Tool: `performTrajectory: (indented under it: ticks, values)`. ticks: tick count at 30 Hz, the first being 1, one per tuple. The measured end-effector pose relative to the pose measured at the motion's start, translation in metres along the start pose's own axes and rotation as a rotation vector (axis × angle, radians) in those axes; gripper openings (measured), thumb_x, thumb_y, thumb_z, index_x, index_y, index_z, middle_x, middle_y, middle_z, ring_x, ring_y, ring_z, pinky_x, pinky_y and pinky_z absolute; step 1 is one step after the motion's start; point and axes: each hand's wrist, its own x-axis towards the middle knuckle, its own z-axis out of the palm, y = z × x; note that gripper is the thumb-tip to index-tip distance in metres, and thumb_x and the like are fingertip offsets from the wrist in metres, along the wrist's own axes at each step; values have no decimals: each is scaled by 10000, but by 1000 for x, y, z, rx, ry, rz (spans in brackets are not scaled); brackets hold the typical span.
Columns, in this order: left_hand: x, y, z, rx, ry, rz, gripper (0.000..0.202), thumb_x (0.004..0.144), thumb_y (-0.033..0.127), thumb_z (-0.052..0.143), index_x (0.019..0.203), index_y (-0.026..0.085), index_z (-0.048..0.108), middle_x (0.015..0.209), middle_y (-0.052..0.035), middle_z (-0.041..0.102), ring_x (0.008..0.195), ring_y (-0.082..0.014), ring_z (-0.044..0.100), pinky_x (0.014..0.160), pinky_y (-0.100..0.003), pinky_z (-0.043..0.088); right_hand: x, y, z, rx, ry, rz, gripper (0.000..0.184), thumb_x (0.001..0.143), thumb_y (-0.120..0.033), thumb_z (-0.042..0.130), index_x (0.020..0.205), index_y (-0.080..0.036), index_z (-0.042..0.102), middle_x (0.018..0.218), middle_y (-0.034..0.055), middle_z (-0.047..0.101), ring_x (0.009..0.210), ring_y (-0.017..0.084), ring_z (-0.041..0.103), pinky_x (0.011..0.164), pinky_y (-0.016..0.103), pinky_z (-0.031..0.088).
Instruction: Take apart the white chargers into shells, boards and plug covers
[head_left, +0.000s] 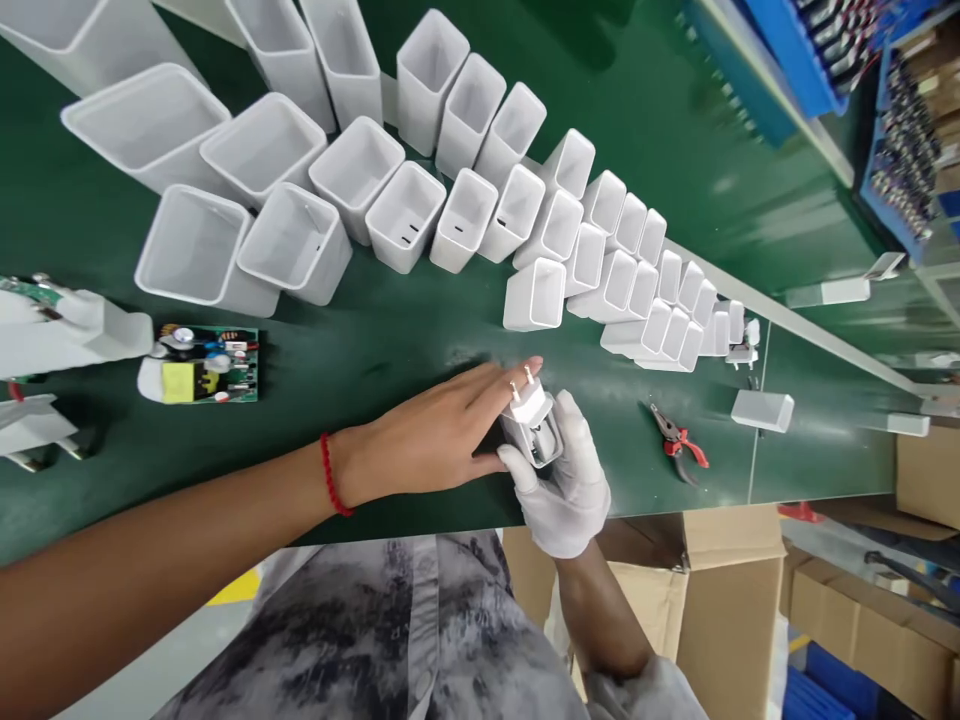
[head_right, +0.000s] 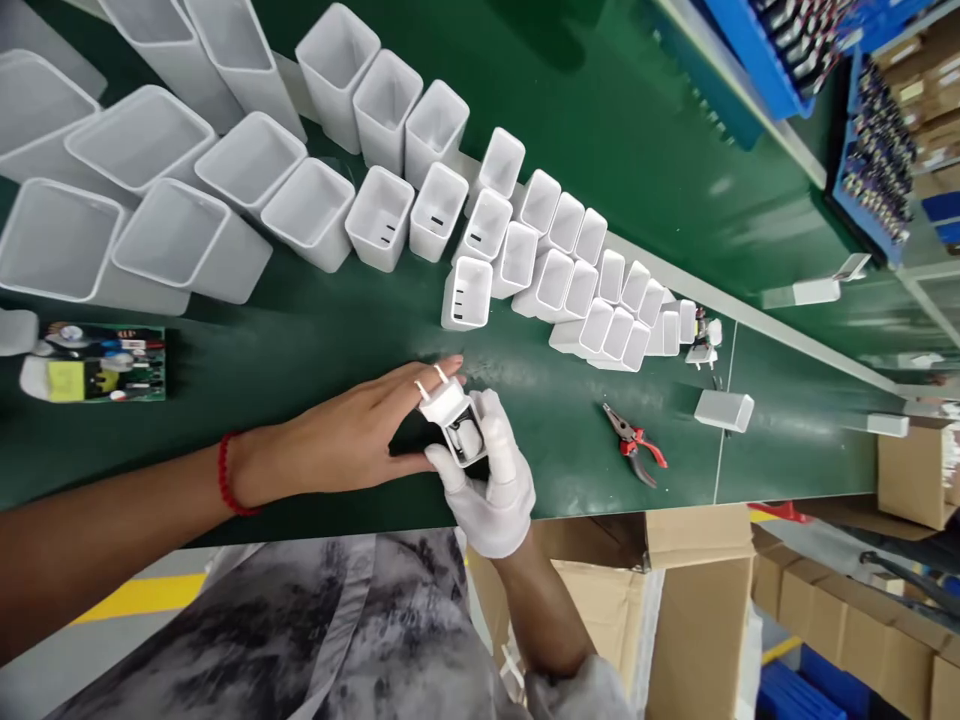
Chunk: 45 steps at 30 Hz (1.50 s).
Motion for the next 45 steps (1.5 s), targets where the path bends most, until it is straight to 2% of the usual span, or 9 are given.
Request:
performTrajectory:
  ticks: [5, 9, 15, 22, 26, 32, 36, 42, 45]
  values:
    - [0, -3, 0, -16, -18, 52, 791, 919, 137, 546, 1524, 179, 39, 1535, -135, 356, 1423, -252, 351, 1155, -390, 380, 9, -8, -4, 2, -108, -114, 856, 791, -107, 711, 1508, -207, 254, 1514, 117, 389, 1312, 228, 502, 995, 347, 549]
    - [1, -4, -2, -47, -41, 25, 757, 917, 186, 580, 1514, 177, 116, 1516, -138, 384, 1409, -260, 374, 1154, -395, 397, 11, -11, -4, 39, -110, -133, 878, 784, -83, 704, 1513, -166, 222, 1539, 145, 324, 1343, 244, 466, 1002, 378, 544]
    - [3, -5, -3, -115, -58, 3, 792, 904, 188, 588, 1524, 187, 95, 1498, -144, 405, 1388, -269, 408, 1140, -403, 422, 12, -9, -5, 111, -133, -111, 897, 781, -57, 689, 1520, -150, 189, 1556, 151, 284, 1366, 247, 432, 1021, 376, 529]
    - [7, -6, -8, -248, -30, -108, 918, 834, 190, 664, 1534, 238, 73, 1495, -145, 394, 1342, -307, 460, 1113, -462, 444, 13, -8, -5, 57, -114, -64, 844, 791, -50, 679, 1504, -185, 248, 1521, 135, 367, 1330, 241, 481, 989, 381, 557]
    - [9, -10, -19, -490, 0, -233, 875, 803, 209, 697, 1514, 301, 196, 1319, -92, 554, 1123, -263, 620, 953, -424, 574, 11, -10, -1, -82, -43, -57, 828, 776, -97, 720, 1487, -161, 301, 1428, 149, 500, 1219, 229, 590, 926, 325, 590]
    - [15, -14, -27, -665, 168, -171, 407, 844, 184, 686, 1237, 250, 603, 1201, -64, 623, 1052, -204, 648, 867, -309, 609, 10, -10, 2, -187, -3, -70, 806, 782, -167, 738, 1480, -190, 334, 1341, 137, 587, 1073, 220, 679, 807, 274, 624]
    - [17, -13, -28, -690, 179, -208, 325, 869, 226, 664, 1193, 228, 635, 1172, -67, 643, 960, -195, 676, 817, -310, 620, 14, -11, 1, -196, -22, -86, 802, 788, -173, 738, 1479, -200, 334, 1349, 140, 575, 1035, 214, 696, 769, 261, 629]
    - [20, -9, -29, -676, 180, -285, 257, 880, 292, 655, 1126, 218, 656, 1169, -70, 644, 978, -199, 667, 829, -324, 615, 19, -14, 0, -119, -19, -71, 799, 764, -117, 734, 1465, -231, 369, 1439, 102, 496, 1146, 256, 640, 871, 335, 615]
    - [20, -10, -27, -670, 190, -276, 243, 878, 322, 656, 1097, 215, 658, 1163, -68, 644, 973, -191, 668, 845, -324, 608, 19, -15, -1, -191, 3, -152, 834, 732, -103, 753, 1462, -236, 373, 1494, 90, 428, 1211, 285, 595, 906, 383, 603]
